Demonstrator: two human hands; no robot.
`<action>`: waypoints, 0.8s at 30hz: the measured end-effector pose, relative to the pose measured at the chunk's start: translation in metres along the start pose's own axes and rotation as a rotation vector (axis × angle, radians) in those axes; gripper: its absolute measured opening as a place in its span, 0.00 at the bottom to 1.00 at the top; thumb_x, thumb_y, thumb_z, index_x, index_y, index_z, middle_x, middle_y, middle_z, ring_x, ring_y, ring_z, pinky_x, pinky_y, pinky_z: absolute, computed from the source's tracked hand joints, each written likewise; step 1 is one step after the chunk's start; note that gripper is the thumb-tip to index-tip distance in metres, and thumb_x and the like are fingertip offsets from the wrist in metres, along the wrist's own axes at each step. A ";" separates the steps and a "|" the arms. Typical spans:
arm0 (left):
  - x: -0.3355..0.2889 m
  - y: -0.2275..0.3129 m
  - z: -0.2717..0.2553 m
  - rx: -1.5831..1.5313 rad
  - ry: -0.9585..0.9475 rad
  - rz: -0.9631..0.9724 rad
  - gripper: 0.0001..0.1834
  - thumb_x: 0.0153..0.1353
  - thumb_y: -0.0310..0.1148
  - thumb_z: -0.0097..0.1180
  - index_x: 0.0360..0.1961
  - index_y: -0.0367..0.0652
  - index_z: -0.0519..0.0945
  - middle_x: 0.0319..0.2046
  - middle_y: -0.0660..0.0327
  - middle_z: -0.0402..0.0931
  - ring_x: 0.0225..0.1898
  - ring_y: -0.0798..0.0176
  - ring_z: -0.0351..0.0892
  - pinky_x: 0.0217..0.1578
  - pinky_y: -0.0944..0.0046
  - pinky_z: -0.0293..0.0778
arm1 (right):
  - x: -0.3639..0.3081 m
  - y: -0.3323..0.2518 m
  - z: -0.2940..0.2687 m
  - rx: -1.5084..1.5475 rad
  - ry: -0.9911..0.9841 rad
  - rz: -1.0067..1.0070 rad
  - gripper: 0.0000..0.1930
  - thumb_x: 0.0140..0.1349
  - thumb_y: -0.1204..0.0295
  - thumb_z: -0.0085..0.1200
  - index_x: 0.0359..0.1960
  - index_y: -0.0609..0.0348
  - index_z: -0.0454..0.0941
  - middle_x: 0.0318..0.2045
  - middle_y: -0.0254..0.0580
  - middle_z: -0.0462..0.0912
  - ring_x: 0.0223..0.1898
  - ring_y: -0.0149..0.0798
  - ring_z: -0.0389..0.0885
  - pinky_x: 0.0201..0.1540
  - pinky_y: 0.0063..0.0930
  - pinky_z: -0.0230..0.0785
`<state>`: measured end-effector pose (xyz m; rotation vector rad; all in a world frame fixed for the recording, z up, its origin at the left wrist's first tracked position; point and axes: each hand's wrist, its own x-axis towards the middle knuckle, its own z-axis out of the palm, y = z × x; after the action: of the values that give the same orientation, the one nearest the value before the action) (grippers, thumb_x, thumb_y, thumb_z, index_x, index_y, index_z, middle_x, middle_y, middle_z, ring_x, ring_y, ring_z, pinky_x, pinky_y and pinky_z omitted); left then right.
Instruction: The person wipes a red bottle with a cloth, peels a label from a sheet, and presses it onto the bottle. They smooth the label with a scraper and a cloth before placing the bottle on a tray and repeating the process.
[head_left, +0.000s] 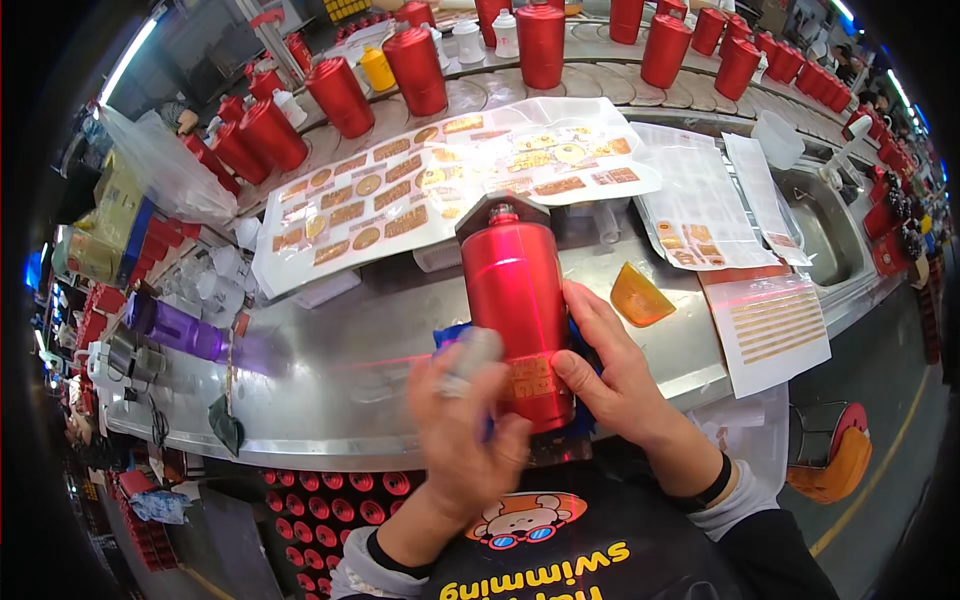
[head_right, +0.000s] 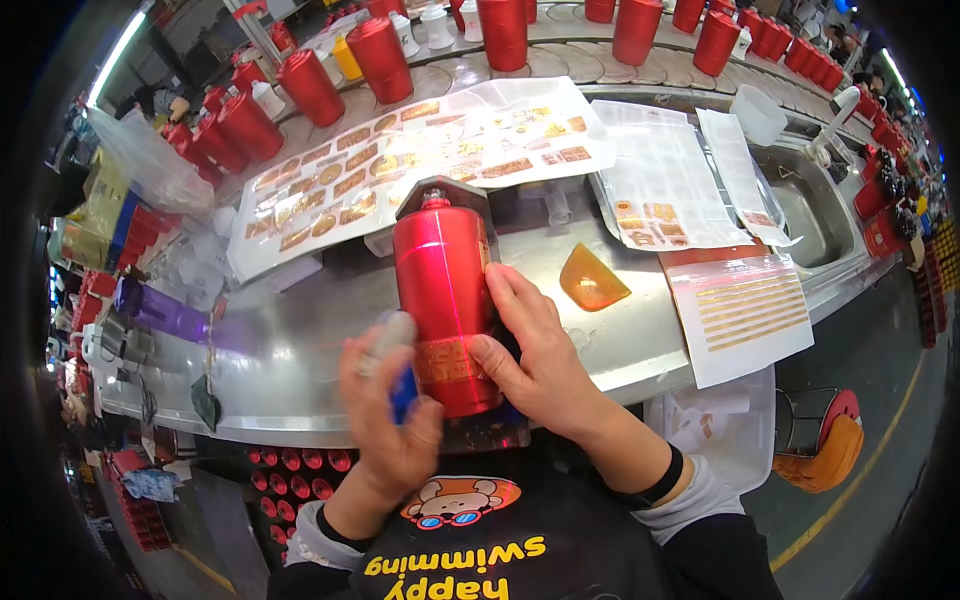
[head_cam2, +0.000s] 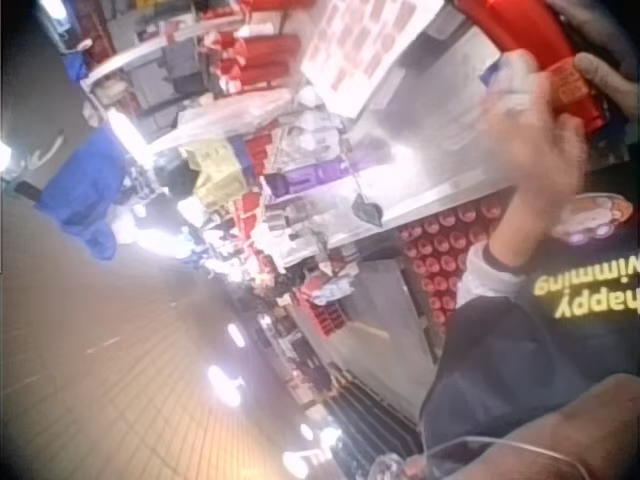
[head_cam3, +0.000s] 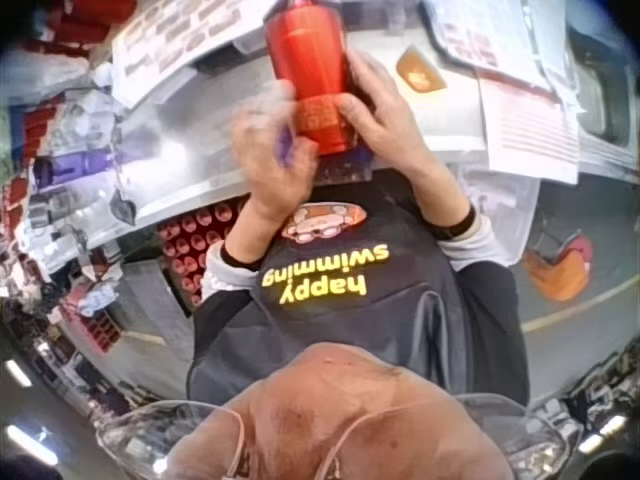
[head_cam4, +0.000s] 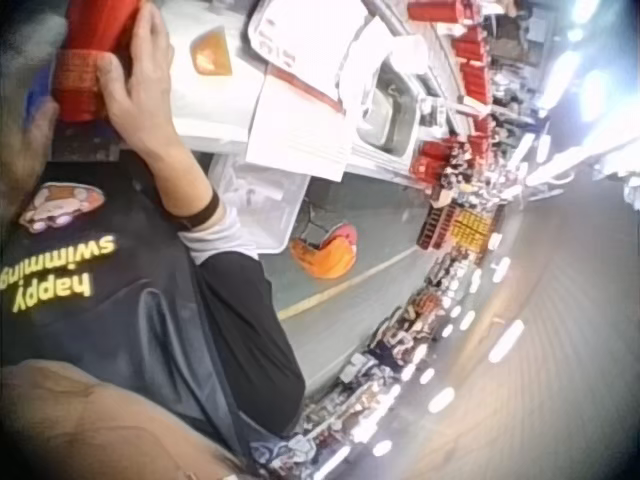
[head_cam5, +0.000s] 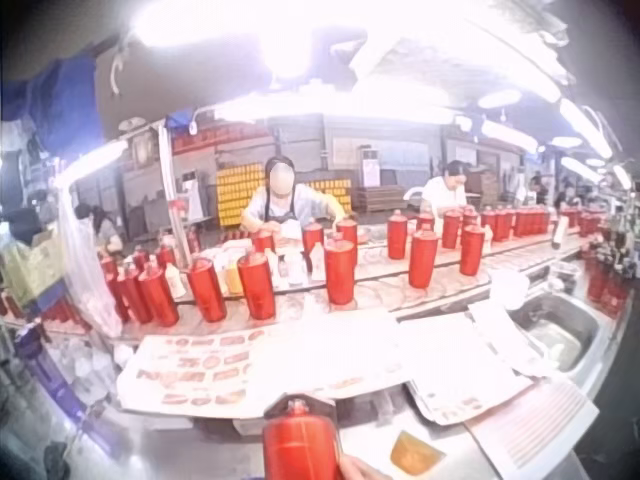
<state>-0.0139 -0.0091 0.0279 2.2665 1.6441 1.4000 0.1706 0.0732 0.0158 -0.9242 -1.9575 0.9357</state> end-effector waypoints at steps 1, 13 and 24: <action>0.005 0.013 0.003 0.086 -0.102 0.065 0.28 0.58 0.37 0.59 0.58 0.35 0.71 0.56 0.40 0.70 0.62 0.38 0.64 0.66 0.39 0.48 | 0.000 -0.001 -0.001 -0.003 -0.011 0.000 0.33 0.67 0.61 0.53 0.67 0.69 0.57 0.65 0.62 0.60 0.67 0.57 0.58 0.67 0.41 0.52; -0.033 -0.013 0.023 -0.180 -0.021 -0.113 0.48 0.60 0.54 0.58 0.66 0.24 0.55 0.62 0.37 0.63 0.65 0.32 0.60 0.65 0.38 0.53 | -0.003 -0.004 -0.013 0.166 -0.027 0.059 0.32 0.68 0.63 0.52 0.68 0.66 0.57 0.66 0.58 0.62 0.67 0.53 0.61 0.67 0.38 0.54; -0.021 0.008 0.009 0.466 -0.150 0.315 0.25 0.62 0.35 0.52 0.62 0.54 0.70 0.47 0.65 0.82 0.68 0.50 0.62 0.69 0.36 0.33 | -0.004 0.003 -0.009 0.049 -0.016 -0.031 0.31 0.66 0.65 0.53 0.68 0.65 0.58 0.65 0.59 0.63 0.66 0.53 0.62 0.67 0.39 0.54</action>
<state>-0.0030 -0.0241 0.0127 2.9096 1.7716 0.9159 0.1808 0.0743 0.0161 -0.8592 -1.9482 0.9715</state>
